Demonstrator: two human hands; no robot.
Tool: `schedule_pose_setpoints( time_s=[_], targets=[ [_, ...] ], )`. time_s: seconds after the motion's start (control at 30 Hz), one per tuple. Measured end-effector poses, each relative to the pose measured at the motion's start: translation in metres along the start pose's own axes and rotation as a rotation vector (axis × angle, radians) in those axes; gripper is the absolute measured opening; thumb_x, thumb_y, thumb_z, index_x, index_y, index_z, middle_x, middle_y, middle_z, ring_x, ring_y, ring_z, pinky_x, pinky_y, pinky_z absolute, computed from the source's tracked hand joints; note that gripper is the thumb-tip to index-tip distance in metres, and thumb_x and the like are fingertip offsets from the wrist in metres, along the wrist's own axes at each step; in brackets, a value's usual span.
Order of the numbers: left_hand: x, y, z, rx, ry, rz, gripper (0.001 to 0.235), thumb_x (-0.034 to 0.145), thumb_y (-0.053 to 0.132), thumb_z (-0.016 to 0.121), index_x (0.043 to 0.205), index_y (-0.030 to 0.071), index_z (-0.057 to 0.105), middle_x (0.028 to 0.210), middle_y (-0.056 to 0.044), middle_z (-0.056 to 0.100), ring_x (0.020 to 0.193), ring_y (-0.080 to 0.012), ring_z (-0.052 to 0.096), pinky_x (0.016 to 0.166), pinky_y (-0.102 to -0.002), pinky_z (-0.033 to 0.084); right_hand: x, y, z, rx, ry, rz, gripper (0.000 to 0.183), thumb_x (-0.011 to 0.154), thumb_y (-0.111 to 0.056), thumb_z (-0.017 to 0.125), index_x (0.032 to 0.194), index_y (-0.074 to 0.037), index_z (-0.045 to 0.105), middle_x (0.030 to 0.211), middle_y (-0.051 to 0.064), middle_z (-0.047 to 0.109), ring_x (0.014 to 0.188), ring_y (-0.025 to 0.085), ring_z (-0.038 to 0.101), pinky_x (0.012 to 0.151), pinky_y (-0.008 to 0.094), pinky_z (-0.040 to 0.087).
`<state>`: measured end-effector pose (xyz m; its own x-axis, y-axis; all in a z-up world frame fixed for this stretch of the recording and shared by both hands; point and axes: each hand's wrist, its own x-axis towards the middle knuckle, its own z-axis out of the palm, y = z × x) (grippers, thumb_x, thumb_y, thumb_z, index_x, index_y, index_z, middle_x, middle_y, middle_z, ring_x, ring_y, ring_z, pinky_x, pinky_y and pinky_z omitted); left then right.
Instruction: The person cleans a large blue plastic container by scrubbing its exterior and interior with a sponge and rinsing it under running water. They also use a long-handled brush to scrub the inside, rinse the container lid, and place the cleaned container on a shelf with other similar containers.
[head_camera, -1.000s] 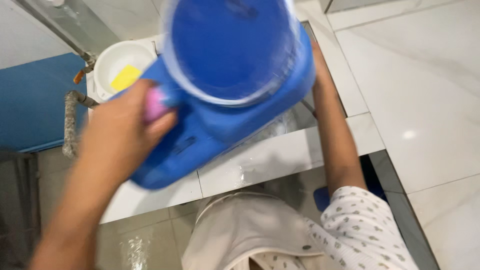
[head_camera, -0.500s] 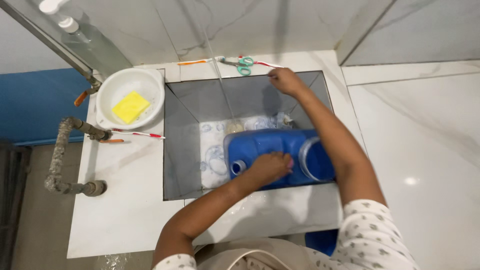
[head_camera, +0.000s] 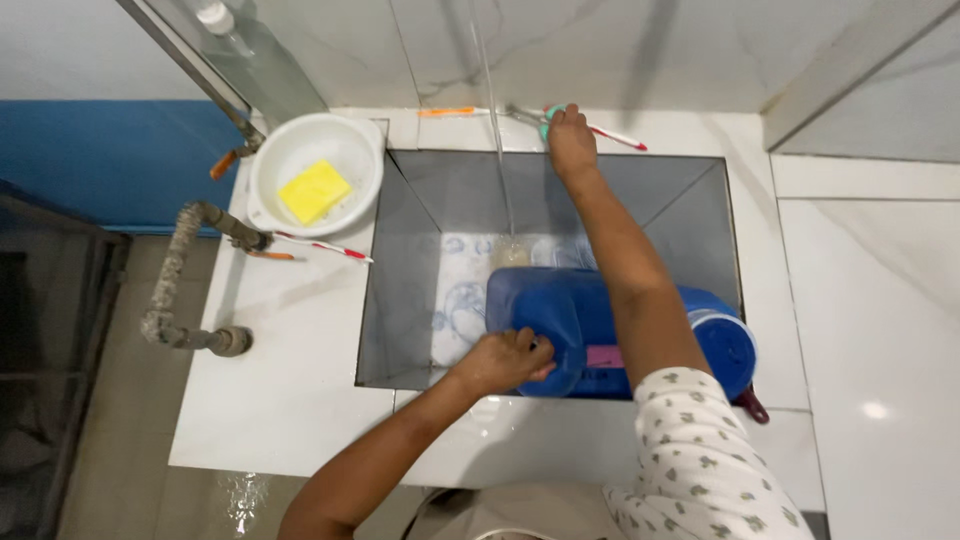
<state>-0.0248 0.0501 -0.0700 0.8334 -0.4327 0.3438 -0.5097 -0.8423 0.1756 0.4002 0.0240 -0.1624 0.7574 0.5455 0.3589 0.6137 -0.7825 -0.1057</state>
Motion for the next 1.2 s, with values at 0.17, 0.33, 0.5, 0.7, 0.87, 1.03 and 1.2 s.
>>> schedule_pose_setpoints(
  time_s=[0.17, 0.33, 0.5, 0.7, 0.87, 1.03, 1.2],
  targets=[
    [0.015, 0.018, -0.003, -0.100, -0.315, -0.362, 0.050, 0.104, 0.053, 0.065, 0.102, 0.003, 0.058, 0.071, -0.015, 0.067, 0.060, -0.0307, 0.067, 0.053, -0.042, 0.054, -0.075, 0.003, -0.102, 0.335, -0.303, 0.083, 0.040, 0.101, -0.023, 0.065, 0.116, 0.011, 0.051, 0.090, 0.027, 0.070, 0.086, 0.042, 0.068, 0.074, 0.050, 0.053],
    [0.004, 0.019, -0.015, -0.263, -0.231, -0.412, 0.042, 0.089, 0.035, 0.066, 0.105, -0.002, 0.056, 0.078, -0.021, 0.069, 0.071, -0.0399, 0.071, 0.062, -0.048, 0.057, -0.221, 0.007, -0.195, 0.886, -0.382, 0.312, 0.036, 0.099, -0.027, 0.062, 0.125, -0.001, 0.060, 0.083, 0.013, 0.069, 0.071, 0.019, 0.067, 0.065, 0.036, 0.054],
    [-0.001, 0.021, -0.033, -0.445, -0.359, -0.487, 0.043, 0.093, 0.041, 0.069, 0.109, 0.001, 0.063, 0.090, -0.022, 0.070, 0.080, -0.0411, 0.071, 0.071, -0.049, 0.056, -0.310, -0.036, -0.218, 0.971, -0.192, 0.438, 0.037, 0.098, -0.026, 0.064, 0.123, 0.000, 0.061, 0.089, 0.016, 0.068, 0.073, 0.022, 0.066, 0.068, 0.037, 0.054],
    [0.012, 0.033, -0.056, -0.320, -0.132, -0.241, 0.042, 0.086, 0.017, 0.069, 0.125, 0.004, 0.063, 0.103, -0.026, 0.068, 0.080, -0.0415, 0.070, 0.065, -0.048, 0.056, -0.322, -0.066, -0.224, 0.541, 0.119, 0.336, 0.036, 0.097, -0.021, 0.066, 0.123, 0.003, 0.062, 0.107, 0.024, 0.071, 0.083, 0.039, 0.070, 0.075, 0.048, 0.055],
    [0.032, 0.036, -0.070, -0.286, -0.655, -0.769, 0.061, 0.109, 0.054, 0.051, 0.105, -0.002, 0.077, 0.105, -0.026, 0.076, 0.097, -0.0389, 0.072, 0.082, -0.045, 0.054, -0.316, -0.068, -0.227, 0.512, 0.156, 0.378, 0.034, 0.096, -0.022, 0.067, 0.119, 0.002, 0.062, 0.103, 0.023, 0.072, 0.088, 0.043, 0.070, 0.076, 0.050, 0.054],
    [0.009, 0.035, -0.063, -0.332, 0.066, -0.099, 0.053, 0.079, 0.009, 0.068, 0.130, -0.003, 0.060, 0.126, -0.030, 0.062, 0.095, -0.0418, 0.069, 0.078, -0.045, 0.057, -0.314, -0.066, -0.222, 0.475, 0.144, 0.375, 0.032, 0.094, -0.023, 0.069, 0.115, 0.001, 0.064, 0.094, 0.024, 0.072, 0.084, 0.044, 0.069, 0.073, 0.051, 0.053],
    [0.007, 0.028, -0.047, -0.611, -0.129, -0.594, 0.047, 0.094, 0.029, 0.078, 0.127, 0.002, 0.059, 0.117, -0.021, 0.069, 0.097, -0.0325, 0.071, 0.083, -0.040, 0.058, -0.315, -0.064, -0.223, 0.451, 0.033, 0.409, 0.031, 0.094, -0.027, 0.072, 0.107, 0.000, 0.066, 0.085, 0.022, 0.072, 0.078, 0.042, 0.069, 0.070, 0.051, 0.052]
  ],
)
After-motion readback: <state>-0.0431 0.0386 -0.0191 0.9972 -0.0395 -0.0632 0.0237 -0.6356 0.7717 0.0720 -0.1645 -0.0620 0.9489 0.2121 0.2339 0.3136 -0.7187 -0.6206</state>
